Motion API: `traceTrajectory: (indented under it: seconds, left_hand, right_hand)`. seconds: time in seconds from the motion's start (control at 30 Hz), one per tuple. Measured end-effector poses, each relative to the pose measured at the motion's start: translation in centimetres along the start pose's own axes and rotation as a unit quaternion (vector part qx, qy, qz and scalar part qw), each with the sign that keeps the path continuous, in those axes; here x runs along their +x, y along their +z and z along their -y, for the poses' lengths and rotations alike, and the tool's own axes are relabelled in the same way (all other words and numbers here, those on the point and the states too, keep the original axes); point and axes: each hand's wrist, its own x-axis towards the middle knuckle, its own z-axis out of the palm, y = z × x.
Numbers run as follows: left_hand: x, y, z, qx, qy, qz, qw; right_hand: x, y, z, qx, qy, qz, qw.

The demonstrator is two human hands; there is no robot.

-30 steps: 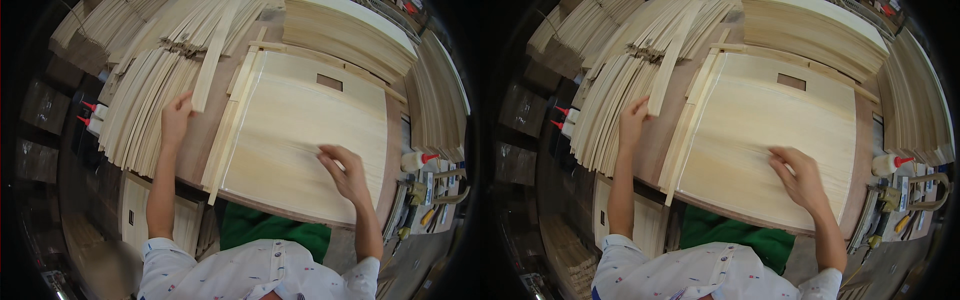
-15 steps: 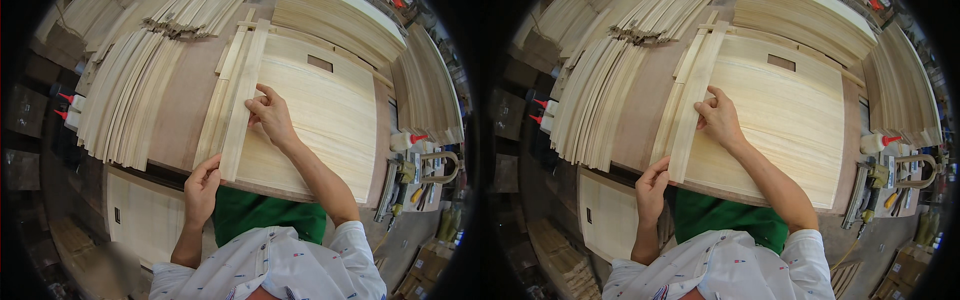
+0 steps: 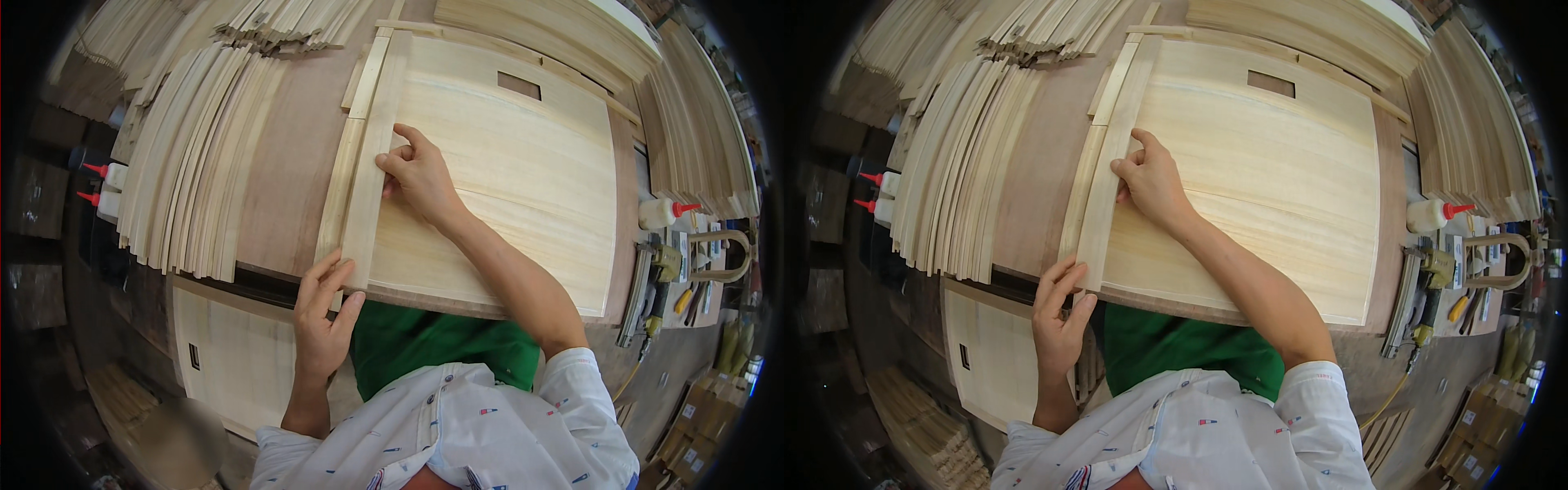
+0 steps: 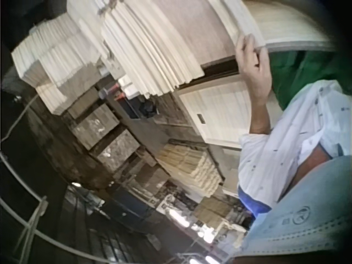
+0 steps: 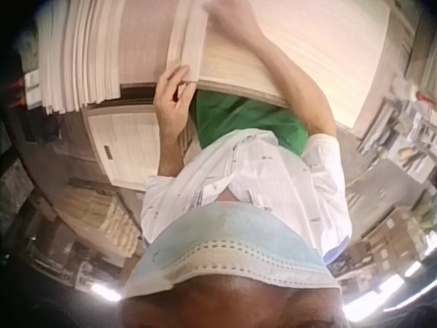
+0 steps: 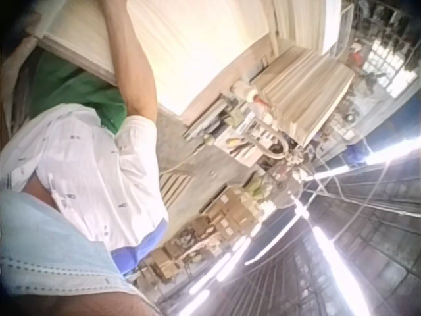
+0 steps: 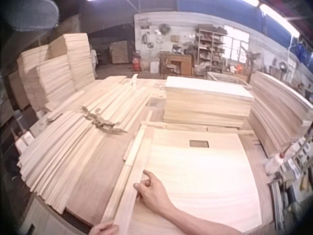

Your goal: Assembling a wooden panel by applying glue and using a pneumatic nail gun to attach wooden strips.

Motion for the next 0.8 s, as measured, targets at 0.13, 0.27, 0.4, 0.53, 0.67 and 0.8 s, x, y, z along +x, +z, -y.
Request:
traceTrajectory:
  seconds: [0.13, 0.27, 0.4, 0.53, 0.67, 0.8]
  left_hand:
    - [-0.1, -0.3, 0.8, 0.054, 0.013, -0.021, 0.998]
    - [0.4, -0.5, 2.2, 0.101, 0.038, -0.022, 0.994]
    - [0.9, -0.2, 2.5, 0.178, 0.079, -0.028, 0.981]
    - [0.9, 0.0, 2.9, 0.16, 0.059, -0.017, 0.985]
    - [0.7, 0.1, 2.5, 0.212, 0.056, -0.016, 0.975]
    - [2.7, -0.3, 0.7, 0.256, 0.065, 0.048, 0.963]
  right_hand:
    - [-0.1, 0.7, 0.5, -0.025, 0.023, 0.008, 0.999]
    - [0.3, 0.3, 0.0, -0.078, 0.03, 0.024, 0.996]
    - [-2.5, -1.5, 2.4, -0.2, -0.033, 0.02, 0.979]
    - [-8.8, -5.9, 8.3, -0.218, -0.074, -0.025, 0.973]
    - [-14.3, -13.6, 8.6, -0.28, -0.087, -0.163, 0.942]
    - [-20.4, -24.4, 7.4, -0.377, -0.037, -0.327, 0.866]
